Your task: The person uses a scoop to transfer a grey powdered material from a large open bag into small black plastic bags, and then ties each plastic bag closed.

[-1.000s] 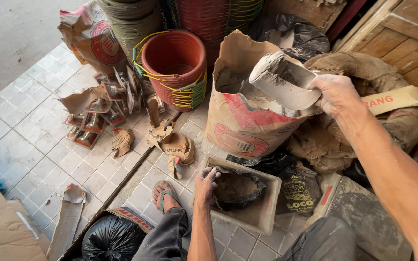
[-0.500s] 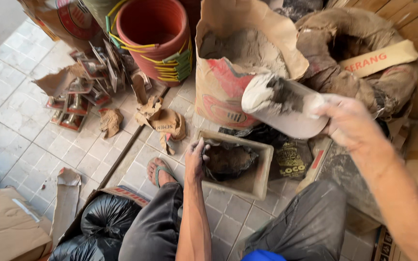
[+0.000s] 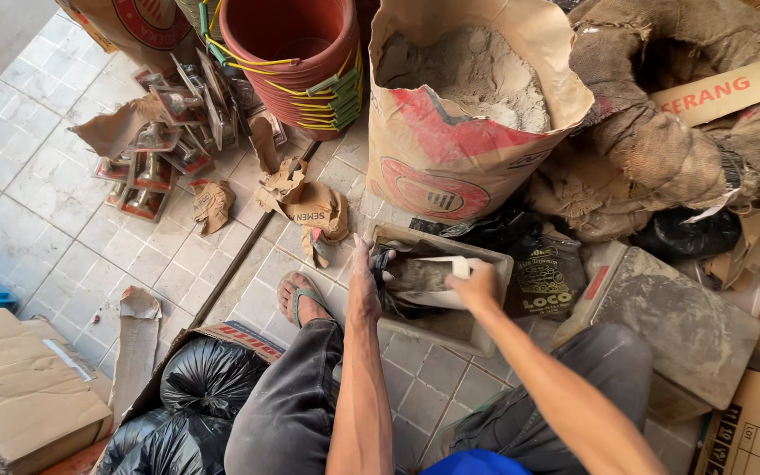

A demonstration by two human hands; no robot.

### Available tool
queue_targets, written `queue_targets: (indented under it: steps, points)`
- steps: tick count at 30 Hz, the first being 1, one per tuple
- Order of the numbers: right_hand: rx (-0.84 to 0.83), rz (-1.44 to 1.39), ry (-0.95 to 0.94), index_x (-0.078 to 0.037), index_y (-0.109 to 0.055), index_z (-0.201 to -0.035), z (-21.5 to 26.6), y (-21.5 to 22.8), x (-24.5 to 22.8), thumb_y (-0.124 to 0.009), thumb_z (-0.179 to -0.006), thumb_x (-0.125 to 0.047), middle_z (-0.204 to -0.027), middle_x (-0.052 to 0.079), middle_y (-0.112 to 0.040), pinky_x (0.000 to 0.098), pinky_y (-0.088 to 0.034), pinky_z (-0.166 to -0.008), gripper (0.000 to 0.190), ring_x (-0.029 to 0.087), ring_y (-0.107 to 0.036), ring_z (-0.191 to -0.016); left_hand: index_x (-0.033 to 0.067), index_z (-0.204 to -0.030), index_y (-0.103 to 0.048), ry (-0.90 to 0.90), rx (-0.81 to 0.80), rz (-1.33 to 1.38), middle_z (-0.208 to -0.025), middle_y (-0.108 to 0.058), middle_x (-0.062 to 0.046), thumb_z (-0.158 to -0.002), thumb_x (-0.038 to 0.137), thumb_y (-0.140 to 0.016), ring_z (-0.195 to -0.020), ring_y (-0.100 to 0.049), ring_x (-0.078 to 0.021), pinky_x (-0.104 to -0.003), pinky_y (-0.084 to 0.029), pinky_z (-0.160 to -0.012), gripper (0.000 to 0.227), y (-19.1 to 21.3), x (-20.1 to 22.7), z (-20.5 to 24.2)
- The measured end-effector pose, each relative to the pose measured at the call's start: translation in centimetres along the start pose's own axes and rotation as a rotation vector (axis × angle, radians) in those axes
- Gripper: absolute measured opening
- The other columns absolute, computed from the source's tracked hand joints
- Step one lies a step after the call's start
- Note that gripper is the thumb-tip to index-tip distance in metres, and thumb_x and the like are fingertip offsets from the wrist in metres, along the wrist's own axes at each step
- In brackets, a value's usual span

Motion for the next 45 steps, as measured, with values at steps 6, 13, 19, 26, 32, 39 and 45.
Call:
queue_targets:
  steps: [6,13,19,26,32,39,45]
  points:
    - [0.008,0.345,0.386,-0.014,-0.065,-0.125,5.6,0.8,-10.2,-0.079,-0.084,-0.041,-0.111,0.017,-0.075,0.0621,-0.063,-0.084,0.051,0.045,-0.078,-0.095,0.0158,-0.147,-0.056,0.001,0.005,0.026,-0.112,-0.081,-0.015,-0.104,0.069,-0.055,-0.060,-0.065,-0.0158,-0.026,-0.045,-0.060,0.068,-0.1,0.7,1.3]
    - [0.310,0.690,0.811,-0.007,-0.069,-0.127,6.7,2.2,-8.4,-0.094,-0.070,-0.042,-0.094,0.015,-0.063,0.0496,-0.063,-0.074,0.072,0.039,-0.076,-0.081,0.0152,-0.148,-0.057,-0.001,-0.010,0.000,-0.114,-0.082,-0.015,-0.102,0.072,-0.055,-0.060,-0.066,-0.0183,-0.026,-0.043,-0.059,0.073,-0.4,-0.2,0.3]
    - [0.294,0.515,0.728,-0.015,-0.071,-0.131,8.3,6.9,-8.9,-0.087,-0.075,-0.051,-0.095,0.011,-0.065,0.0495,-0.064,-0.066,0.069,0.036,-0.077,-0.075,0.0166,-0.145,-0.059,-0.005,0.005,-0.011,-0.113,-0.082,-0.014,-0.102,0.071,-0.059,-0.060,-0.066,-0.0171,-0.027,-0.044,-0.058,0.070,0.5,-0.8,-0.3]
    - [0.529,-0.021,0.857,0.007,-0.075,-0.126,16.5,27.0,-20.5,-0.100,-0.073,-0.020,-0.106,0.021,-0.075,0.0440,-0.058,-0.080,0.065,0.035,-0.073,-0.093,0.0184,-0.144,-0.061,0.065,0.029,0.011,-0.109,-0.080,-0.009,-0.100,0.067,-0.053,-0.056,-0.056,-0.0111,-0.023,-0.040,-0.052,0.066,-1.1,1.8,1.7]
    - [0.877,0.117,1.109,0.021,-0.078,-0.132,12.7,37.4,-29.5,-0.104,-0.091,-0.003,-0.118,0.032,-0.080,0.0464,-0.054,-0.078,0.054,0.040,-0.073,-0.099,0.0253,-0.142,-0.065,0.093,0.051,0.052,-0.100,-0.077,-0.007,-0.100,0.057,-0.056,-0.050,-0.048,-0.0051,-0.017,-0.039,-0.044,0.053,-1.6,3.2,2.5]
    - [0.552,1.121,0.779,-0.013,-0.072,-0.123,-8.0,30.0,-32.5,-0.078,-0.099,-0.066,-0.093,0.006,-0.063,0.0408,-0.062,-0.075,0.059,0.024,-0.065,-0.084,0.0195,-0.119,-0.067,0.074,0.040,0.047,-0.099,-0.078,-0.004,-0.105,0.047,-0.059,-0.050,-0.047,-0.0062,-0.018,-0.037,-0.046,0.032,-1.5,2.1,1.4]
    - [0.313,1.015,0.659,-0.002,-0.064,-0.098,-11.4,25.6,-31.5,-0.084,-0.100,-0.023,-0.082,0.008,-0.063,0.0329,-0.062,-0.051,0.029,0.020,-0.062,-0.065,0.0201,-0.118,-0.066,0.090,0.041,0.017,-0.102,-0.077,-0.003,-0.103,0.047,-0.062,-0.054,-0.046,-0.0064,-0.019,-0.038,-0.048,0.031,-1.6,2.6,1.6]
Point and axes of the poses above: each hand's wrist, its own z-axis away from the middle knuckle, its own y-axis out of the back of the hand, x = y × z, the point moved 7 cm from there along -z, towards the middle knuckle
